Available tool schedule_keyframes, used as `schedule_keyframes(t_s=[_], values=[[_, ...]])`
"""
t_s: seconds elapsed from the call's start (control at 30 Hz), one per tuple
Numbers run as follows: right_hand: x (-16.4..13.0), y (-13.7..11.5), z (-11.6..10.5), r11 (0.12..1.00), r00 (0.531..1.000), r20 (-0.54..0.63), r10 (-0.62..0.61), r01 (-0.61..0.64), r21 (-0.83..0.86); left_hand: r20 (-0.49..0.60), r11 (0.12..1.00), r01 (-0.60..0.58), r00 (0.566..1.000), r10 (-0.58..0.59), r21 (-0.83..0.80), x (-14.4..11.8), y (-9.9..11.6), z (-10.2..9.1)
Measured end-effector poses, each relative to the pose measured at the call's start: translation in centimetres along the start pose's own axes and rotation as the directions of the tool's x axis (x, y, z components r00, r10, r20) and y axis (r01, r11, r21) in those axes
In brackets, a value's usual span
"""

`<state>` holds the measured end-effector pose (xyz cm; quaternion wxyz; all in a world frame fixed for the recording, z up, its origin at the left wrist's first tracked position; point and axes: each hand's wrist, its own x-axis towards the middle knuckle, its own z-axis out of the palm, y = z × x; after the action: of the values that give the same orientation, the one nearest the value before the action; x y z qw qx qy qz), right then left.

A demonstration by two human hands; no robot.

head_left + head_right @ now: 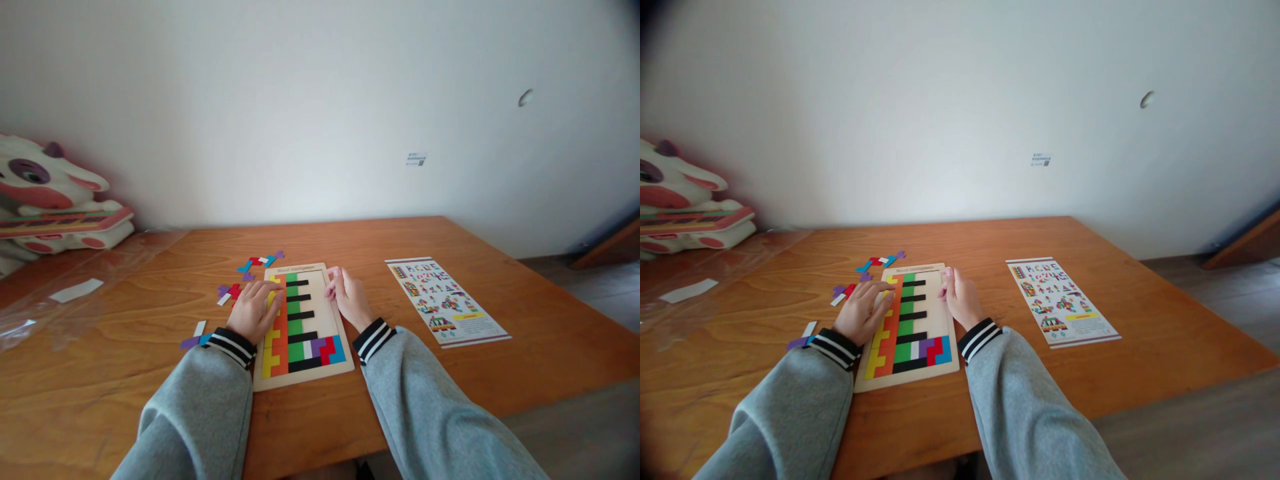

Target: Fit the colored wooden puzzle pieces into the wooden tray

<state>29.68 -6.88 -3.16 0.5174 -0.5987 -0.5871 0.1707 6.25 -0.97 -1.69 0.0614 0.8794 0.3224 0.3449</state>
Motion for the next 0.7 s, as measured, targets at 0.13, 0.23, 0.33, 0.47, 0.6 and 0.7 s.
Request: schedule_keyframes(t_s=[0.13,0.23,0.33,0.47,0.6,0.7], values=[[0.15,0.67,0.15,1.000,1.000,-0.027,-0.013,0.014,0.012,0.007,1.000,0.003,1.000,-0.003,-0.004,-0.04,-0.13,0.12],[0.14,1.05,0.23,0.997,0.998,-0.023,-0.061,0.060,-0.050,0.015,1.000,0.010,1.000,-0.010,-0.010,-0.11,-0.27,0.25],[0.08,1.03,0.25,0.992,0.996,-0.029,-0.085,0.082,-0.100,0.033,0.999,0.031,0.999,-0.031,-0.009,-0.17,-0.30,0.31],[0.05,0.80,0.22,0.991,0.995,-0.045,-0.093,0.089,-0.098,0.045,1.000,0.026,0.999,-0.025,-0.018,-0.19,-0.12,0.34],[0.04,0.64,0.16,0.992,0.995,-0.048,-0.090,0.086,-0.088,0.036,1.000,0.019,0.999,-0.018,-0.016,-0.21,0.08,0.41],[0.00,0.54,0.08,0.993,0.995,-0.040,-0.086,0.083,-0.085,0.042,1.000,0.005,0.999,-0.004,-0.018,-0.24,0.12,0.46]])
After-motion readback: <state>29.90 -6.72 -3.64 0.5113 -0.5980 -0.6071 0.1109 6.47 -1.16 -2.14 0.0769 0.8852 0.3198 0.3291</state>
